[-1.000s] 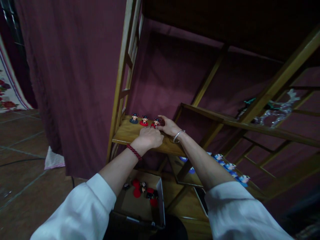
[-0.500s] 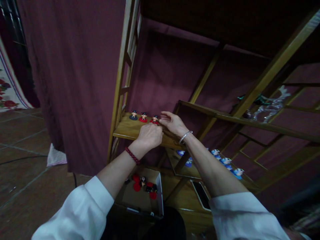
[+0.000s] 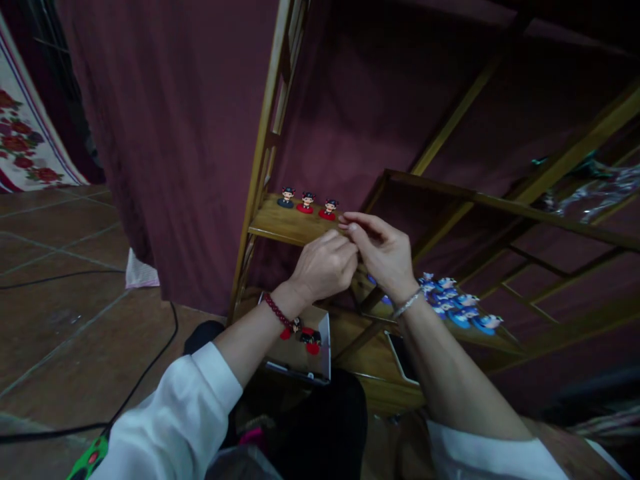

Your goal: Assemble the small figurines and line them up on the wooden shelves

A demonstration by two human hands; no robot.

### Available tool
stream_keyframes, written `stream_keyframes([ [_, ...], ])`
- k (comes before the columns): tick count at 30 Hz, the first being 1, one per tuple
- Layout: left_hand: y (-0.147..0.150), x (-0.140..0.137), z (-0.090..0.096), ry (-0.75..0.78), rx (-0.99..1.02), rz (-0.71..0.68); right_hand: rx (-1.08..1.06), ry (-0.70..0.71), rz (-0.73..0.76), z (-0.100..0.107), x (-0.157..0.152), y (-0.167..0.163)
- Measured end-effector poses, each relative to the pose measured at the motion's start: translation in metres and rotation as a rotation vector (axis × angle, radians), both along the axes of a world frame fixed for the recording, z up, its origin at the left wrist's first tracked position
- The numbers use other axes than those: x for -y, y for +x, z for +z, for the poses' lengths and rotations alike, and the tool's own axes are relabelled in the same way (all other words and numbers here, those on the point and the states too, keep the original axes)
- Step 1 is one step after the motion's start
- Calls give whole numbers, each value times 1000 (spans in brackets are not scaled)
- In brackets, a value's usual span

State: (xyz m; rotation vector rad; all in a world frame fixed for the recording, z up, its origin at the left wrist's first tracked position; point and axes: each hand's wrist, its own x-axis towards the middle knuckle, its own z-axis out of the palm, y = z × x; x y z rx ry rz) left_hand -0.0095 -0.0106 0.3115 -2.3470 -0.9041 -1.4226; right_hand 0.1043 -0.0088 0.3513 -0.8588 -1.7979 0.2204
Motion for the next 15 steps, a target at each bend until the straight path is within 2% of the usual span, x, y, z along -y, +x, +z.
stream_keyframes([
  [5, -2, 18, -26, -106, -1, -1, 142, 127, -116, -19, 33, -7],
  [9, -1, 28, -56, -174, 45, -28, 274, 206, -133, -40, 56, -8],
  [13, -1, 34, -95, -224, 39, -61, 355, 190, -61, -73, 69, -5],
  [15, -1, 37, -116, -262, 33, -63, 379, 128, -55, -92, 70, -4],
])
